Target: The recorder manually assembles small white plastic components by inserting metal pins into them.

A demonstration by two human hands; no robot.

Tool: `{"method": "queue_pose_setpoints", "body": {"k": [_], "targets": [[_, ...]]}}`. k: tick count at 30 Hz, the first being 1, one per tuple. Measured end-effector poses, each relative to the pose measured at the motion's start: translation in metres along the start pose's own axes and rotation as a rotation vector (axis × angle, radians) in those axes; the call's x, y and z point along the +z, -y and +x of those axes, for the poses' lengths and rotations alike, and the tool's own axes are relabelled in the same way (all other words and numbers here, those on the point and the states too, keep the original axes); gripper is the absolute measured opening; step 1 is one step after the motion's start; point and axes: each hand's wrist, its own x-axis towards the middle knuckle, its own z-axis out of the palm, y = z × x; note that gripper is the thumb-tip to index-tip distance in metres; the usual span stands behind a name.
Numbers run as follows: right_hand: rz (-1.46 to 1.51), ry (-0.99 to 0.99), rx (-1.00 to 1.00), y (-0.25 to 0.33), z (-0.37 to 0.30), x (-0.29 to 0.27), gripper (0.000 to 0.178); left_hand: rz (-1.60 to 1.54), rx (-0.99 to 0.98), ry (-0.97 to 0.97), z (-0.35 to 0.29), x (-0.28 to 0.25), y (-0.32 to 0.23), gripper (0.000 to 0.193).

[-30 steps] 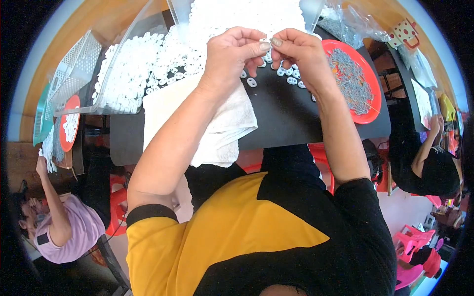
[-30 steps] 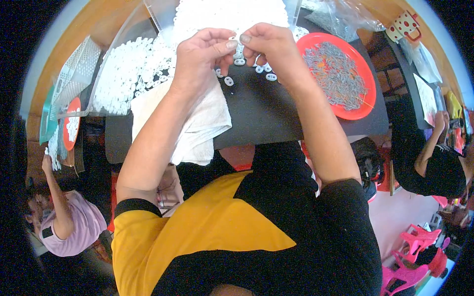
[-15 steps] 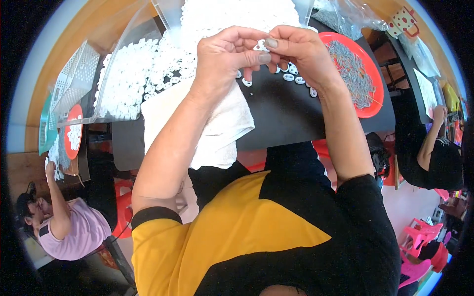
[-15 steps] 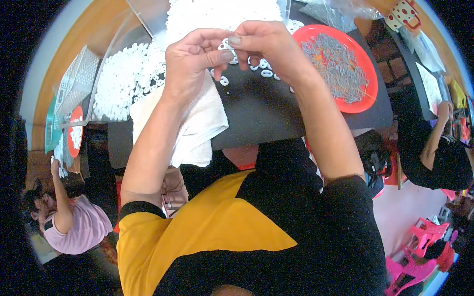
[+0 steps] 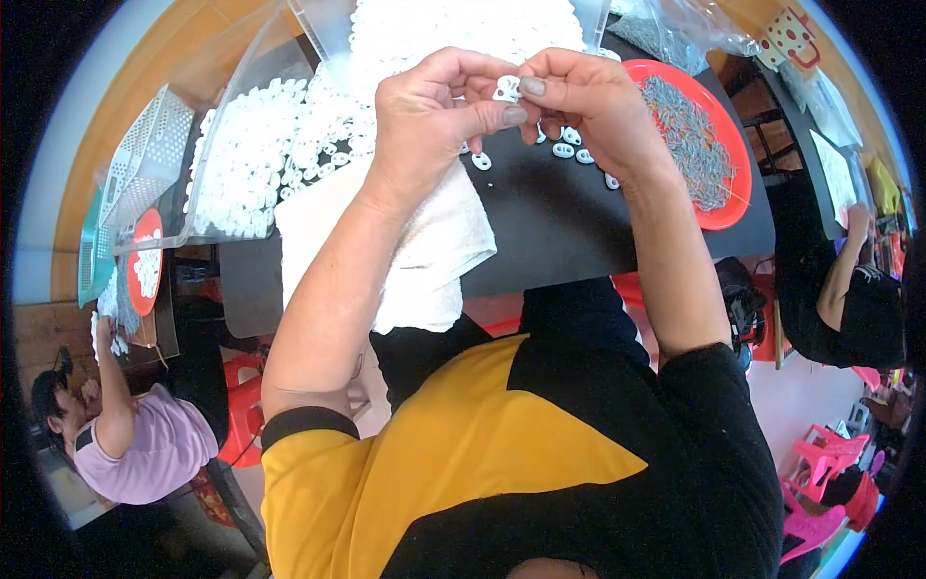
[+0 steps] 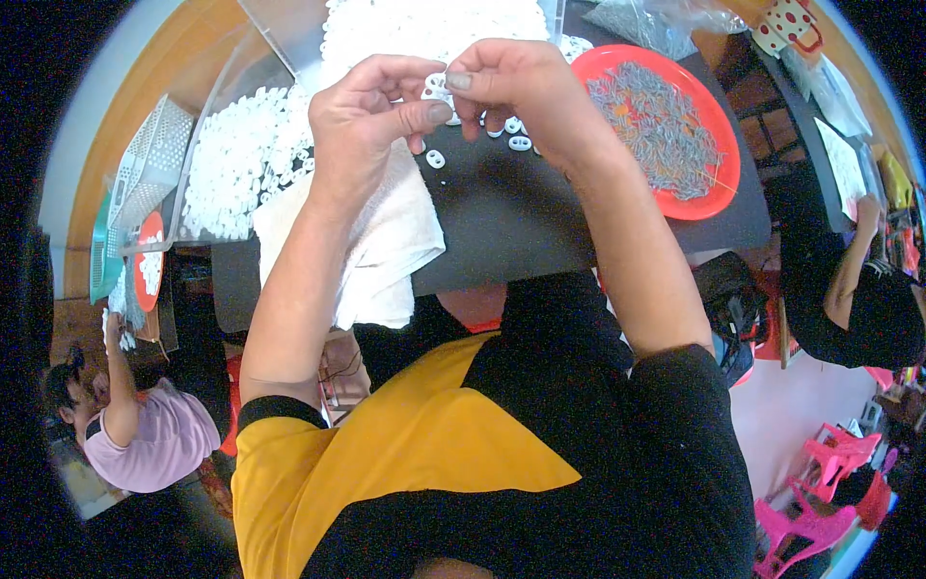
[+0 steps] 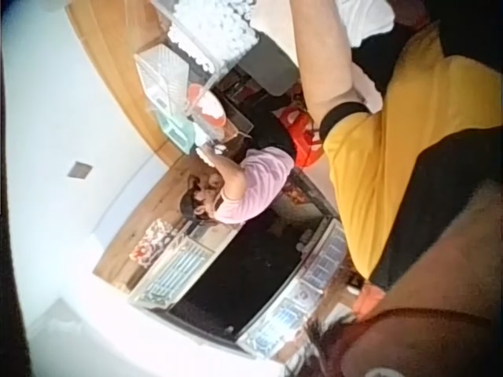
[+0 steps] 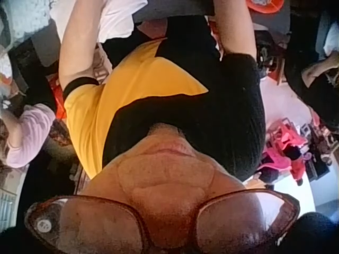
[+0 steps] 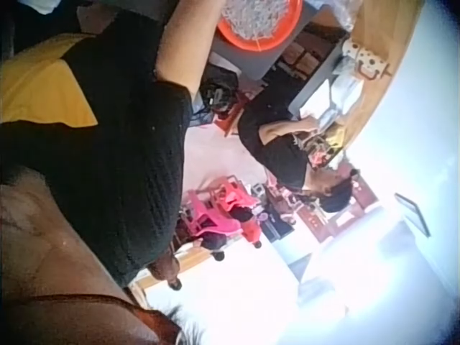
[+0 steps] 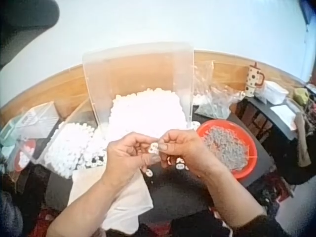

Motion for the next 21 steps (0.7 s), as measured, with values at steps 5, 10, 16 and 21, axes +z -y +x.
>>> {"method": "queue_pose_setpoints", "body": {"k": [5,10,16,21], "targets": [[-0.001,-0.013,0.009,0.001,-0.001,0.002,0.021,0.058,0.019,-0.016,-0.001,0.0,0.0,0.027],[0.02,0.001,-0.004,-0.001,-0.001,0.002,0.02,0.082,0.202,-0.013,-0.001,0.008,0.003,0.023],[0.004,0.021,-0.003,-0.003,-0.001,0.002,0.022,0.329,0.267,0.019,0.0,0.0,0.006,0.022],[-0.009,0.005,0.001,-0.001,-0.002,0.004,0.022,0.45,0.403,0.019,0.003,-0.002,0.01,0.021]]}}
